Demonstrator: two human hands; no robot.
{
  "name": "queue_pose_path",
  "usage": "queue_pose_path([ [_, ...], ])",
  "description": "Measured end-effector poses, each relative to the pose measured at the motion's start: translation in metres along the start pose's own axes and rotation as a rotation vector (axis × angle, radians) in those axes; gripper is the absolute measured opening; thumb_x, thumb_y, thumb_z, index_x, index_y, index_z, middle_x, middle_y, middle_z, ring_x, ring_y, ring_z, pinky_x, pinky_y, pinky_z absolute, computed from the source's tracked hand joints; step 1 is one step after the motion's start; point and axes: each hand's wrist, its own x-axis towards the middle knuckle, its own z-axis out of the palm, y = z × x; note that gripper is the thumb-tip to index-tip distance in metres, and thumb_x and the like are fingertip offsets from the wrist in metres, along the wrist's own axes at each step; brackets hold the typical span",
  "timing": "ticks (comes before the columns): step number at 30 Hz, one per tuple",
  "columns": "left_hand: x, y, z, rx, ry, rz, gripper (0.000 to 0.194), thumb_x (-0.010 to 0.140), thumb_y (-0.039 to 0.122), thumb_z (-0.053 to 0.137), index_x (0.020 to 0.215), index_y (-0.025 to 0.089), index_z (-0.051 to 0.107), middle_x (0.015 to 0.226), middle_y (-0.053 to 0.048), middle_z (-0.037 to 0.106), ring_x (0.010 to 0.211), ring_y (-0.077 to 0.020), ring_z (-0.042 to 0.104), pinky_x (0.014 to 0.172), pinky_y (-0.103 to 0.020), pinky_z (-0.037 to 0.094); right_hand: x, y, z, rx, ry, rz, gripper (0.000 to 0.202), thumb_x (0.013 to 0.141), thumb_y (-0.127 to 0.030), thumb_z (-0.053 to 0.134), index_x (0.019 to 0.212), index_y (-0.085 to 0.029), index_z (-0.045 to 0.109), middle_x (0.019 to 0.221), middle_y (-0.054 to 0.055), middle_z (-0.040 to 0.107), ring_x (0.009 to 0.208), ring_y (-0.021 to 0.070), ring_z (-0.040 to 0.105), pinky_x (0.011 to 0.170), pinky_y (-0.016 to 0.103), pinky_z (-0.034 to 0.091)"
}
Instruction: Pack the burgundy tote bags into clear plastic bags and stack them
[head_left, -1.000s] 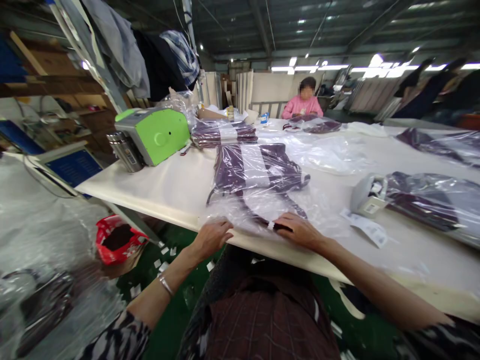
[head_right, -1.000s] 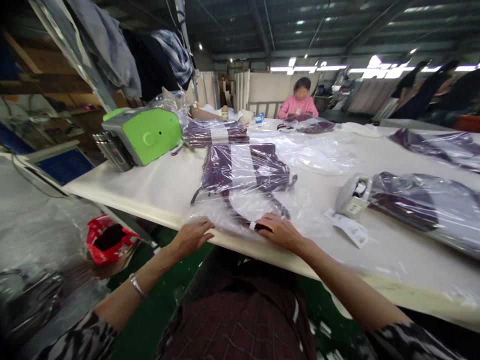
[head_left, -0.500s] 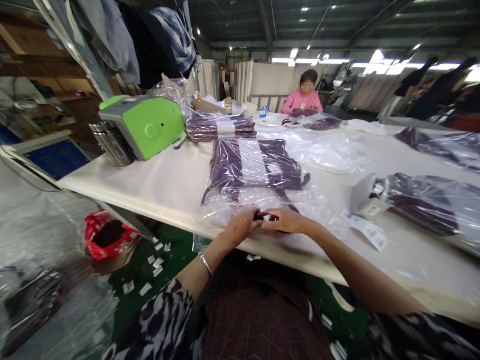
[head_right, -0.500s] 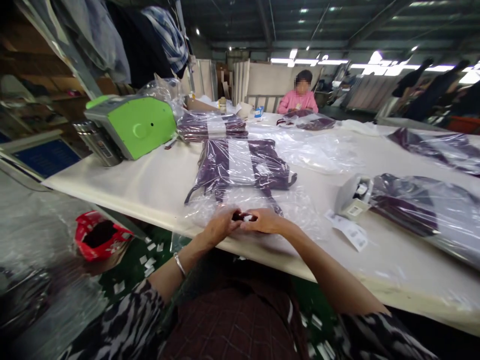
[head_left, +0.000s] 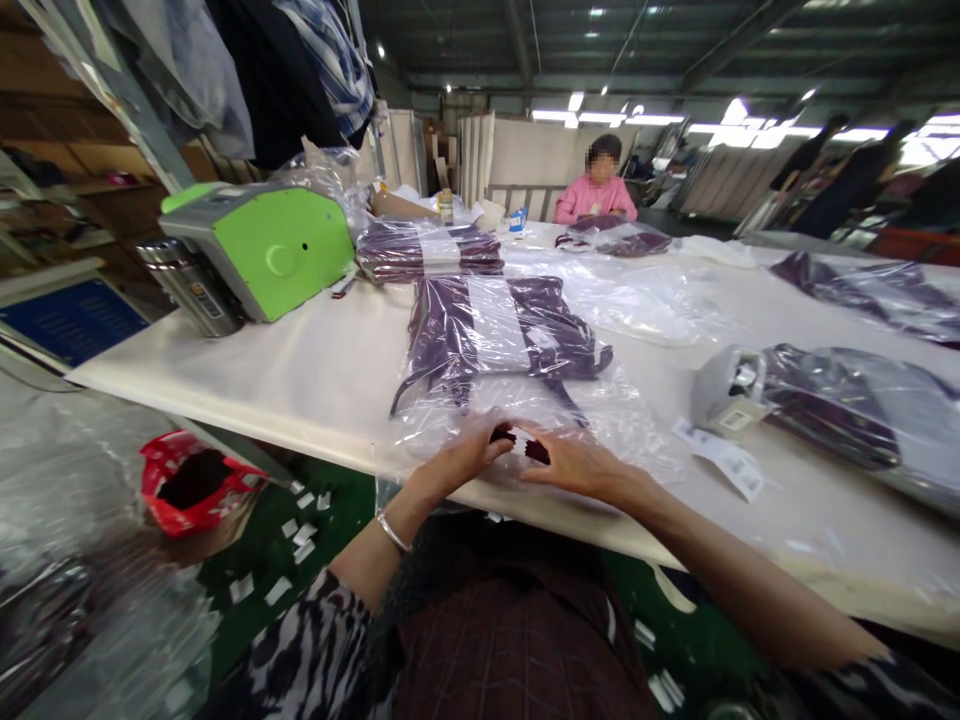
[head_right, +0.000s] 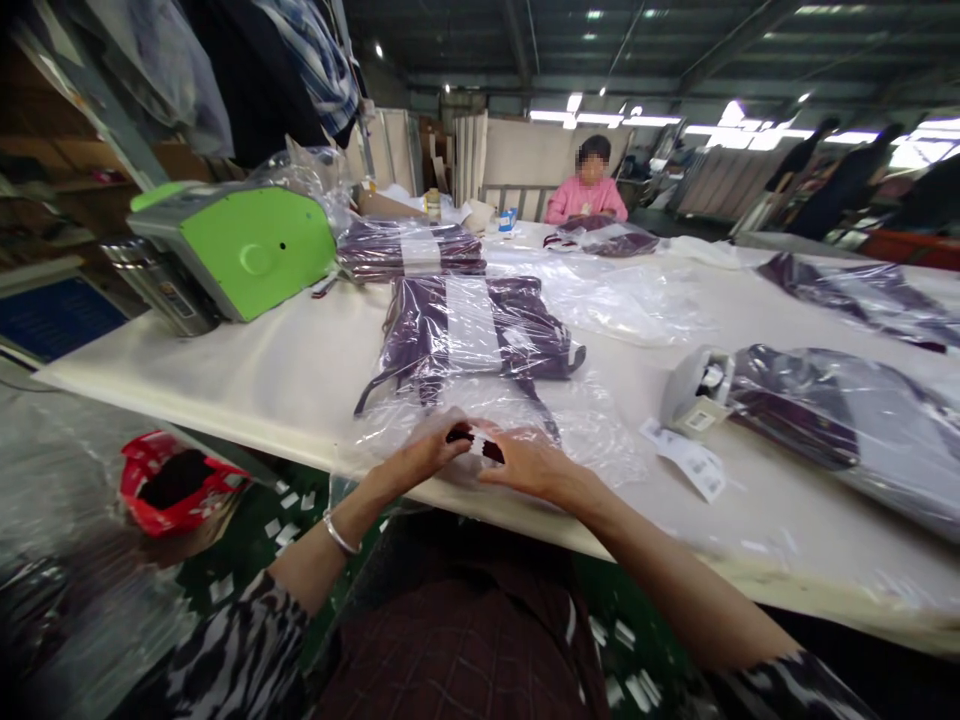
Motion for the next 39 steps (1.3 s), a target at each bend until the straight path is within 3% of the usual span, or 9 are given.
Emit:
queue_pose_path([
  [2,0.004,0.003,0.0,-0.091,0.042,-0.065,0.018,0.087,0.021,0.063,0.105,0.019,0.06,0.098,-0.003,0.067,0.093,-0.019,0.06,0.086,-0.031,0.047,0.007,-0.013,0.001,-0.018,0.061,0.073,0.067,0.086,-0.043,0.063,0.149,-0.028,0.046,0.112,0.009,0.074,0.094,0.0289,0.068,0.08,0.036,0.046],
  [5,0.01,0.013,-0.007,-0.165,0.044,-0.132,0.009,0.085,0.02,0.061,0.093,0.02,0.057,0.088,0.0,0.063,0.083,-0.0166,0.058,0.079,-0.03,0.046,0.016,-0.026,0.003,-0.11,0.097,0.161,0.043,0.091,-0.038,0.053,0.13,-0.024,0.065,0.107,0.012,0.075,0.096,0.0323,0.069,0.079,0.038,0.046],
  [10,0.012,0.024,-0.022,-0.235,-0.032,-0.124,0.008,0.087,0.025,0.061,0.089,0.02,0.055,0.083,0.002,0.063,0.08,-0.0158,0.058,0.074,-0.028,0.045,0.015,-0.017,-0.001,-0.091,0.099,0.218,0.027,0.09,-0.037,0.053,0.103,-0.026,0.073,0.091,0.007,0.076,0.083,0.0253,0.07,0.067,0.029,0.043],
  [14,0.011,0.021,-0.022,-0.056,-0.077,-0.077,0.01,0.091,0.03,0.06,0.093,0.02,0.06,0.085,0.0,0.067,0.08,-0.0177,0.061,0.072,-0.028,0.044,0.008,-0.004,-0.004,0.134,-0.051,0.232,0.022,0.09,-0.033,0.053,0.099,-0.024,0.071,0.072,0.0,0.073,0.059,0.0153,0.064,0.059,0.025,0.04],
  [17,0.009,0.019,-0.02,0.152,-0.114,0.012,0.014,0.094,0.031,0.057,0.098,0.02,0.065,0.091,-0.003,0.07,0.085,-0.02,0.063,0.076,-0.03,0.045,0.005,0.006,-0.003,0.104,-0.047,0.193,0.021,0.091,-0.034,0.054,0.096,-0.023,0.072,0.077,0.001,0.075,0.062,0.0164,0.066,0.061,0.026,0.041],
  [24,0.001,0.033,-0.017,0.381,-0.205,0.04,0.017,0.086,0.02,0.059,0.1,0.021,0.068,0.093,-0.005,0.075,0.09,-0.0239,0.069,0.089,-0.036,0.047,-0.005,0.031,-0.001,0.205,-0.014,0.029,0.053,0.08,-0.03,0.068,0.133,-0.026,0.062,0.126,0.007,0.07,0.108,0.0271,0.066,0.091,0.036,0.049],
  [30,0.006,0.051,0.004,0.388,-0.237,0.053,0.035,0.088,0.012,0.053,0.122,0.016,0.062,0.11,-0.012,0.074,0.106,-0.027,0.068,0.101,-0.04,0.047,-0.002,0.024,0.003,0.313,0.05,0.004,0.047,0.077,-0.026,0.07,0.124,-0.027,0.066,0.115,0.004,0.073,0.104,0.0266,0.065,0.093,0.036,0.048],
  [35,0.008,0.063,0.011,0.421,-0.177,-0.004,0.044,0.085,0.017,0.061,0.129,0.011,0.057,0.114,-0.015,0.072,0.11,-0.03,0.067,0.1,-0.041,0.049,-0.01,0.042,-0.014,0.288,-0.217,0.049,0.037,0.074,-0.037,0.073,0.106,-0.018,0.073,0.087,0.003,0.073,0.081,0.0233,0.065,0.074,0.031,0.048],
  [39,0.001,0.061,0.006,0.398,-0.165,-0.091,0.026,0.087,0.021,0.062,0.112,0.016,0.062,0.098,-0.008,0.074,0.099,-0.0269,0.069,0.093,-0.037,0.05,-0.021,0.059,-0.024,0.296,-0.215,0.062,0.057,0.077,-0.033,0.069,0.132,-0.021,0.063,0.098,0.003,0.074,0.089,0.0235,0.065,0.081,0.032,0.048],
])
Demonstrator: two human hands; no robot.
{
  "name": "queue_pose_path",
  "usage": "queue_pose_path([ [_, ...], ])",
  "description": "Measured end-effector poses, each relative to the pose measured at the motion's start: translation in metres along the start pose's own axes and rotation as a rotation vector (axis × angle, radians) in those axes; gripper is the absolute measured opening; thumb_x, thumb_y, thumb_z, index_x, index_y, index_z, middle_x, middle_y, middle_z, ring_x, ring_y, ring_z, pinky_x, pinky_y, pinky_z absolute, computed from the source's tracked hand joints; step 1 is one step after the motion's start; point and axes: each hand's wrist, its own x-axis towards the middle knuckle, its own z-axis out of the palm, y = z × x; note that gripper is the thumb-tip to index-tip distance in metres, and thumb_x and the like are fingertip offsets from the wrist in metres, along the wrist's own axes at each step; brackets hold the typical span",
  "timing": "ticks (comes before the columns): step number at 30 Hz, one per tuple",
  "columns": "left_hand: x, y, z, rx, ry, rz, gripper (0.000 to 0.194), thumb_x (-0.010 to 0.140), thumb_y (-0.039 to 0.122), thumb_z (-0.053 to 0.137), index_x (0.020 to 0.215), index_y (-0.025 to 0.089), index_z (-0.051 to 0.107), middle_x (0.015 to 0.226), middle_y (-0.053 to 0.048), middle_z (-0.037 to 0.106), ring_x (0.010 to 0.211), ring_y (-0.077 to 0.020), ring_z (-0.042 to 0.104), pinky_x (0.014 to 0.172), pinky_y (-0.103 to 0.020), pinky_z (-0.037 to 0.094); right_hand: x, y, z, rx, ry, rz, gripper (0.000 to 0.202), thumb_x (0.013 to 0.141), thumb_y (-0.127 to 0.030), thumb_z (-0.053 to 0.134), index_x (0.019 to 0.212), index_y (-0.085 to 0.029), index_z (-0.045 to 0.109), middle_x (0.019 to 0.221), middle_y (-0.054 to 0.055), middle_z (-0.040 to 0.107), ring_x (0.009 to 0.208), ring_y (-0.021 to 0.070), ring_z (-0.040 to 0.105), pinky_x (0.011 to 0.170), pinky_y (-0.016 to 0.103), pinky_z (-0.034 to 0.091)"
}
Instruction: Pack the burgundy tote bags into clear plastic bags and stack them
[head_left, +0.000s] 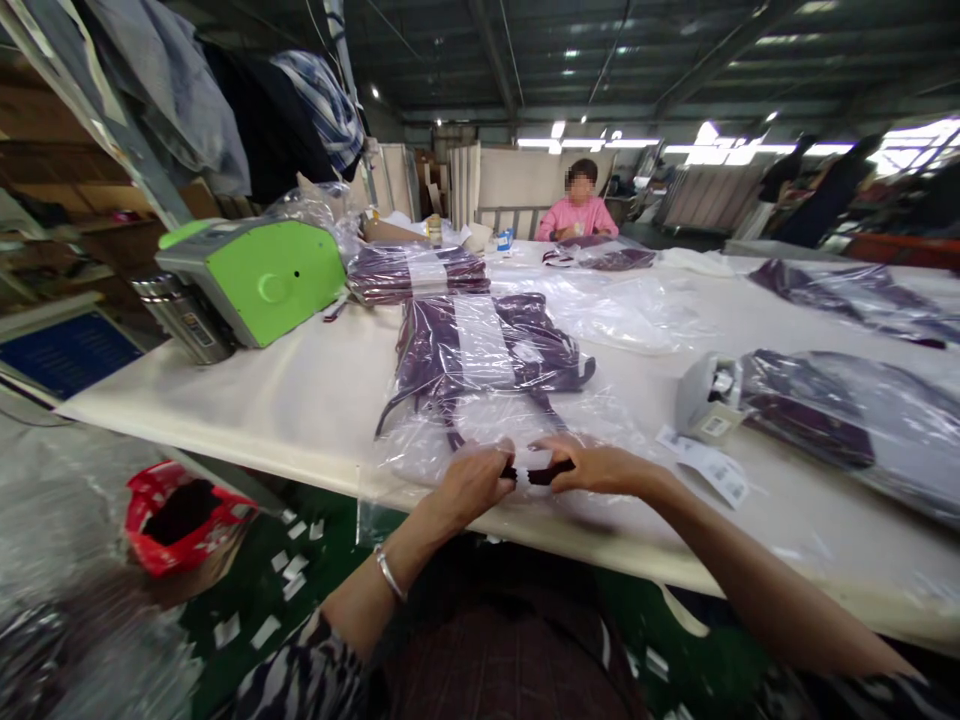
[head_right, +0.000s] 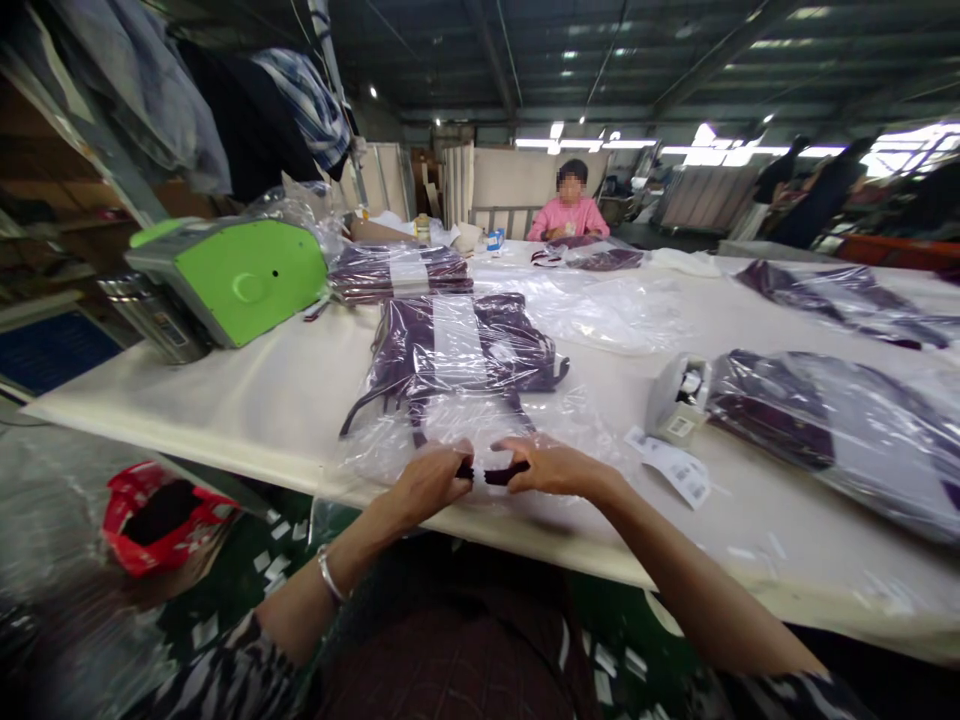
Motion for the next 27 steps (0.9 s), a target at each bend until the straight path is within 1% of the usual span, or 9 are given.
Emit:
queue_pose_path([
  [2,-0.004,-0.004,-0.004,-0.067,-0.028,0.049,0.021,0.087,0.025,0.063,0.107,0.019,0.062,0.096,-0.005,0.073,0.095,-0.0246,0.069,0.088,-0.033,0.051,-0.002,0.001,0.002,0.001,0.091,-0.036,0.053,0.078,-0.027,0.065,0.131,-0.025,0.064,0.113,0.004,0.073,0.102,0.0249,0.065,0.089,0.034,0.048],
  [6,-0.006,-0.005,-0.009,-0.145,-0.105,0.155,0.027,0.089,0.038,0.067,0.11,0.022,0.061,0.104,-0.004,0.073,0.094,-0.0232,0.07,0.08,-0.03,0.051,0.004,-0.008,0.012,-0.041,0.148,-0.157,0.027,0.082,-0.024,0.059,0.102,-0.025,0.076,0.138,0.003,0.063,0.124,0.0278,0.058,0.107,0.037,0.042],
  [8,-0.003,-0.002,-0.005,-0.093,-0.104,0.131,0.026,0.093,0.035,0.063,0.113,0.021,0.059,0.107,-0.007,0.073,0.099,-0.0251,0.07,0.082,-0.032,0.051,0.009,-0.012,0.016,-0.06,0.198,-0.156,0.035,0.082,-0.025,0.061,0.114,-0.024,0.074,0.142,0.005,0.06,0.125,0.0291,0.058,0.108,0.039,0.041],
  [11,0.006,0.006,0.007,-0.025,-0.074,0.07,0.029,0.096,0.029,0.058,0.122,0.018,0.054,0.109,-0.01,0.074,0.103,-0.0272,0.07,0.086,-0.034,0.051,0.015,-0.014,0.019,-0.05,0.264,-0.117,0.056,0.082,-0.026,0.063,0.138,-0.023,0.061,0.136,0.008,0.065,0.117,0.029,0.063,0.103,0.04,0.046],
  [14,0.013,0.013,0.017,-0.011,-0.054,0.038,0.035,0.096,0.029,0.058,0.128,0.018,0.049,0.108,-0.01,0.074,0.1,-0.0274,0.071,0.084,-0.035,0.053,0.014,-0.01,0.016,-0.02,0.28,-0.079,0.057,0.081,-0.027,0.065,0.138,-0.024,0.061,0.136,0.007,0.065,0.117,0.0285,0.064,0.104,0.039,0.046],
  [19,0.011,0.021,0.021,0.079,0.01,0.169,0.024,0.099,0.024,0.053,0.123,0.019,0.053,0.105,-0.007,0.072,0.098,-0.0246,0.069,0.084,-0.035,0.052,0.009,0.006,-0.009,0.143,0.042,-0.036,0.069,0.084,-0.036,0.064,0.15,-0.022,0.047,0.119,0.006,0.073,0.107,0.0253,0.068,0.099,0.038,0.05],
  [22,0.008,0.021,0.025,0.183,0.082,0.296,0.022,0.101,0.018,0.047,0.121,0.019,0.055,0.103,-0.007,0.07,0.093,-0.0225,0.068,0.084,-0.035,0.051,0.022,0.013,-0.018,0.178,0.008,-0.061,0.053,0.09,-0.041,0.057,0.14,-0.024,0.059,0.117,0.006,0.073,0.11,0.0248,0.066,0.1,0.037,0.049],
  [24,0.008,0.019,0.028,0.198,0.127,0.349,0.021,0.101,0.017,0.047,0.119,0.02,0.056,0.11,-0.008,0.068,0.096,-0.0217,0.067,0.084,-0.035,0.051,0.037,0.013,-0.014,0.2,0.012,-0.05,0.045,0.079,-0.036,0.07,0.123,-0.025,0.07,0.115,0.006,0.073,0.108,0.0257,0.066,0.096,0.034,0.05],
  [27,0.007,0.016,0.029,0.129,0.17,0.329,0.018,0.1,0.019,0.051,0.117,0.021,0.057,0.115,-0.008,0.066,0.1,-0.0214,0.066,0.085,-0.035,0.051,0.054,0.009,-0.001,0.302,-0.004,0.017,0.047,0.066,-0.027,0.078,0.112,-0.022,0.073,0.095,0.005,0.074,0.089,0.0225,0.067,0.079,0.03,0.053],
])
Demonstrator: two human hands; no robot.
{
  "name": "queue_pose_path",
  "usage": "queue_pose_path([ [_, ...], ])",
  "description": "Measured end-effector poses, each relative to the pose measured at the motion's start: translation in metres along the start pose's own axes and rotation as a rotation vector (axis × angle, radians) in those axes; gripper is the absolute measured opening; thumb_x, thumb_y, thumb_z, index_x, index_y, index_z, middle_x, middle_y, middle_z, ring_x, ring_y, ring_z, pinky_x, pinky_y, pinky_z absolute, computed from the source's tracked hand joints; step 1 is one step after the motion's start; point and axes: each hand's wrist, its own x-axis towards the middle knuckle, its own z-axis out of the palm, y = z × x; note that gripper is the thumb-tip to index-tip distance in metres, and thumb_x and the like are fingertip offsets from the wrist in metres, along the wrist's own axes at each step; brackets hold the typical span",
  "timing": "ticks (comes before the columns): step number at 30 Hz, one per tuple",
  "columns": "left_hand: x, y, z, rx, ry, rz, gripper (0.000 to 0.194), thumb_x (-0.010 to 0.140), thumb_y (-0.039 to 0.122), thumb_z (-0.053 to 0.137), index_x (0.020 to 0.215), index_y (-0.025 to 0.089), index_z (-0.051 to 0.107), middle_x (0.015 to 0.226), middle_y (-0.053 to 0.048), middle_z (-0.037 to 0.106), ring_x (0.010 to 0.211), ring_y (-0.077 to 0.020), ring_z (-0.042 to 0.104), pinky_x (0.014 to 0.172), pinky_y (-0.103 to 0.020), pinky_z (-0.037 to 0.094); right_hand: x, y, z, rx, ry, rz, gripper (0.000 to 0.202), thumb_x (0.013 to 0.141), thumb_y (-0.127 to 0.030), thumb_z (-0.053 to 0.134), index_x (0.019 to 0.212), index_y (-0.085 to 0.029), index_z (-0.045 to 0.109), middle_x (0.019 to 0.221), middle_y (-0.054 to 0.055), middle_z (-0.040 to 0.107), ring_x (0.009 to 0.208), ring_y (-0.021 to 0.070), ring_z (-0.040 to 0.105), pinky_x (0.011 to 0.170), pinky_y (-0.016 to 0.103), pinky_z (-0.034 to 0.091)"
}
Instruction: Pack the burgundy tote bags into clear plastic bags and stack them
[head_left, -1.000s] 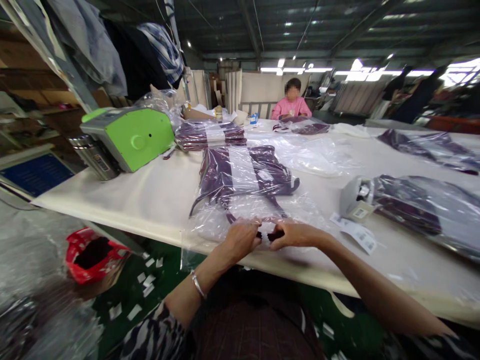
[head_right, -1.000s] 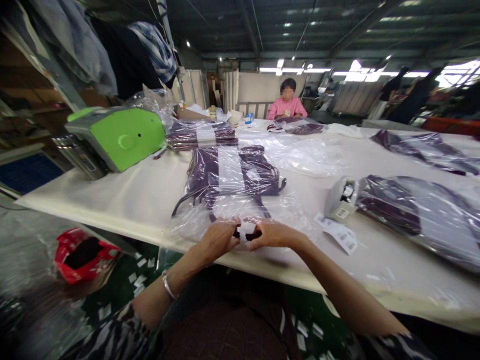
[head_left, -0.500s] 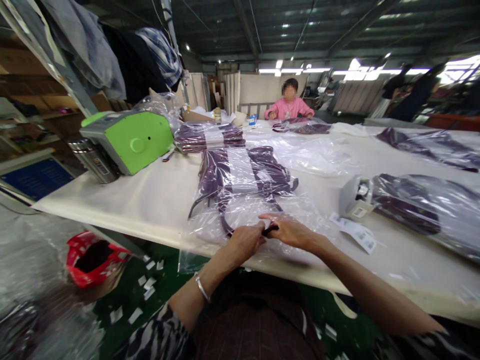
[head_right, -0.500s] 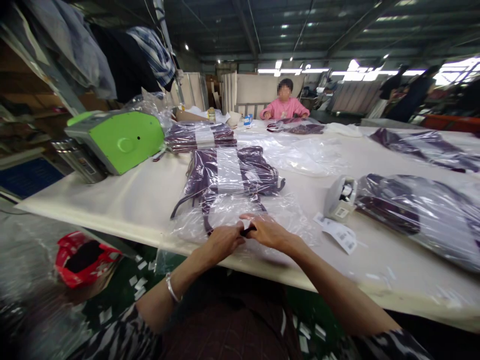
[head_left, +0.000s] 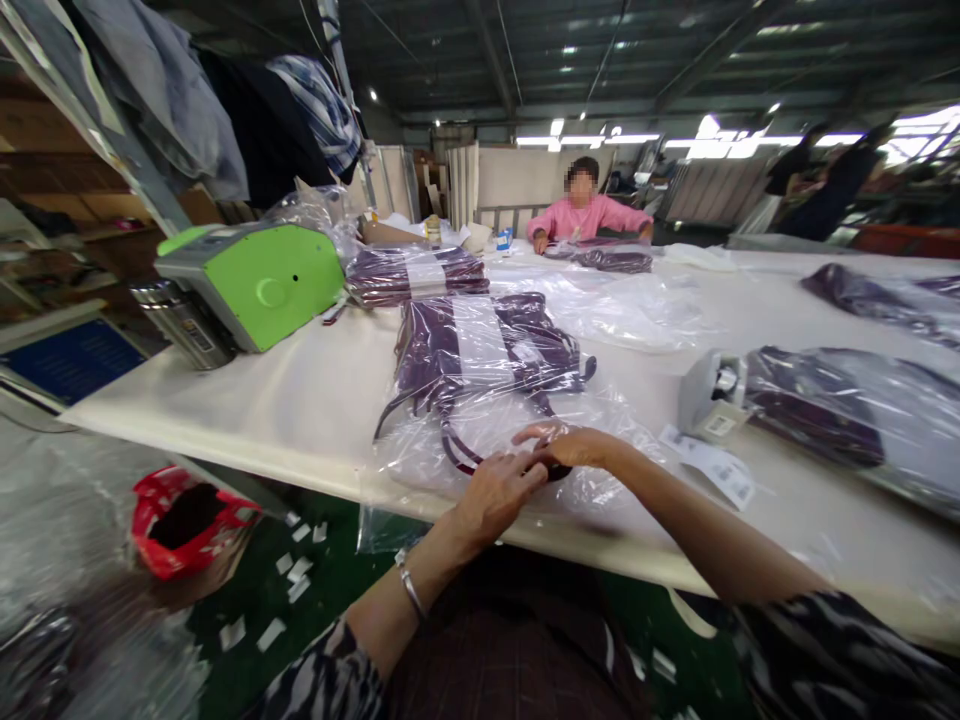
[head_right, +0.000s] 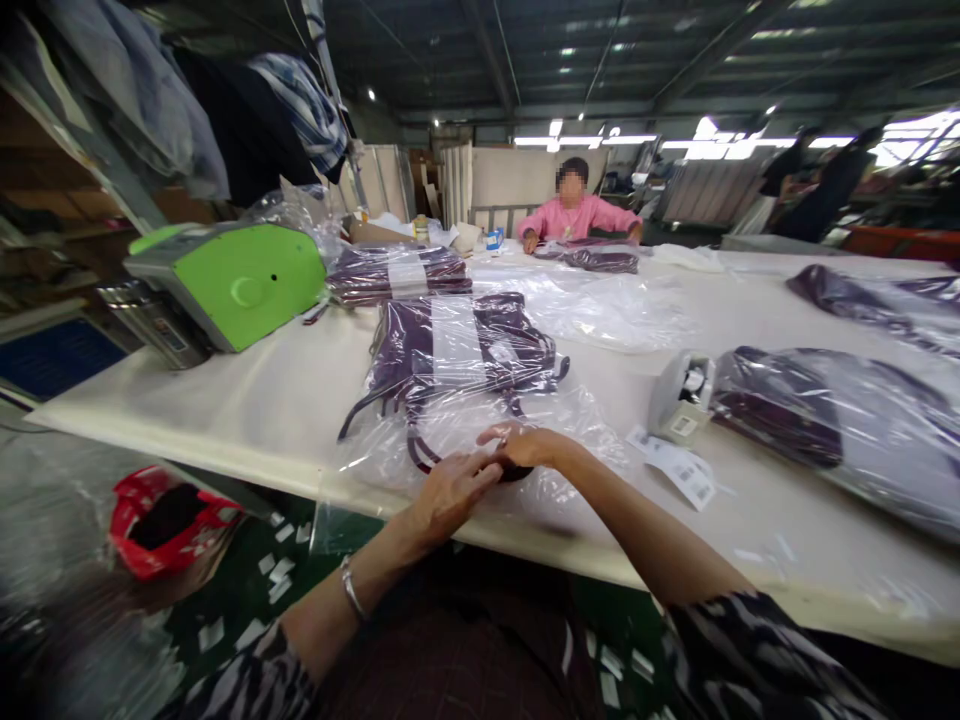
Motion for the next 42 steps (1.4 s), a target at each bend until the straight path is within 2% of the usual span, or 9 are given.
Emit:
queue_pose_path([
  [3,-0.006,-0.002,-0.002,-0.125,0.008,-0.154,0.03,0.092,0.03,0.067,0.119,0.02,0.056,0.112,-0.007,0.067,0.099,-0.0236,0.066,0.085,-0.036,0.052,0.001,0.0,0.008,0.144,0.042,0.042,0.042,0.066,-0.029,0.075,0.106,-0.017,0.071,0.076,0.002,0.069,0.069,0.0164,0.063,0.063,0.026,0.048],
  [7,-0.016,-0.009,-0.004,-0.315,-0.023,-0.275,0.038,0.089,0.038,0.072,0.12,0.021,0.057,0.11,-0.004,0.07,0.102,-0.0234,0.067,0.091,-0.035,0.05,-0.014,0.0,0.001,0.165,0.061,0.033,0.02,0.071,-0.034,0.069,0.08,-0.017,0.067,0.074,0.003,0.07,0.069,0.0163,0.063,0.064,0.025,0.047],
  [13,-0.016,-0.016,-0.008,-0.228,-0.157,-0.261,0.018,0.097,0.028,0.059,0.113,0.022,0.062,0.107,-0.004,0.072,0.102,-0.0225,0.067,0.091,-0.034,0.049,-0.03,-0.005,-0.011,-0.255,0.216,0.083,0.02,0.081,-0.032,0.057,0.065,-0.02,0.057,0.069,0.001,0.068,0.07,0.017,0.062,0.064,0.026,0.042],
  [18,-0.006,-0.006,-0.011,-0.116,-0.153,-0.21,0.016,0.094,0.023,0.058,0.11,0.02,0.059,0.103,-0.006,0.069,0.102,-0.024,0.065,0.091,-0.036,0.049,-0.033,-0.006,-0.006,-0.472,0.272,0.053,0.019,0.083,-0.032,0.056,0.07,-0.021,0.065,0.073,0.001,0.065,0.073,0.0174,0.057,0.065,0.027,0.035],
  [22,0.003,0.004,-0.001,-0.182,-0.147,-0.199,0.036,0.091,0.01,0.049,0.126,0.015,0.048,0.106,-0.009,0.07,0.1,-0.0234,0.068,0.088,-0.035,0.053,-0.023,-0.001,0.001,-0.423,0.227,-0.04,0.026,0.09,-0.035,0.051,0.073,-0.021,0.066,0.076,0.002,0.065,0.072,0.0168,0.056,0.065,0.028,0.036],
  [27,0.005,0.006,0.006,-0.272,-0.125,-0.302,0.051,0.09,0.02,0.053,0.139,0.021,0.038,0.119,-0.006,0.069,0.098,-0.0241,0.071,0.084,-0.036,0.056,-0.018,-0.002,-0.004,-0.41,0.233,-0.002,0.025,0.086,-0.031,0.052,0.069,-0.02,0.066,0.073,0.002,0.065,0.075,0.018,0.058,0.068,0.028,0.039],
  [32,0.001,-0.001,0.004,-0.441,-0.018,-0.328,0.056,0.084,0.018,0.059,0.138,0.024,0.042,0.137,-0.006,0.059,0.118,-0.023,0.063,0.096,-0.034,0.052,-0.023,-0.005,-0.013,-0.135,0.188,0.079,0.024,0.084,-0.037,0.054,0.072,-0.021,0.067,0.068,0.0,0.065,0.07,0.0165,0.061,0.066,0.027,0.046],
  [36,0.003,-0.006,0.004,-0.571,-0.023,-0.392,0.067,0.08,0.019,0.065,0.142,0.025,0.041,0.131,-0.006,0.064,0.111,-0.0235,0.066,0.096,-0.035,0.051,-0.014,0.005,-0.01,0.168,0.175,0.101,0.022,0.082,-0.039,0.058,0.081,-0.02,0.067,0.076,0.0,0.068,0.074,0.0173,0.066,0.071,0.029,0.054],
  [42,0.007,-0.008,0.004,-0.648,-0.075,-0.41,0.057,0.081,0.018,0.062,0.136,0.027,0.049,0.124,-0.001,0.071,0.114,-0.0227,0.067,0.1,-0.036,0.049,-0.004,0.01,0.003,0.151,0.291,0.066,0.023,0.08,-0.039,0.058,0.079,-0.019,0.069,0.072,0.0,0.067,0.07,0.0167,0.062,0.067,0.028,0.05],
])
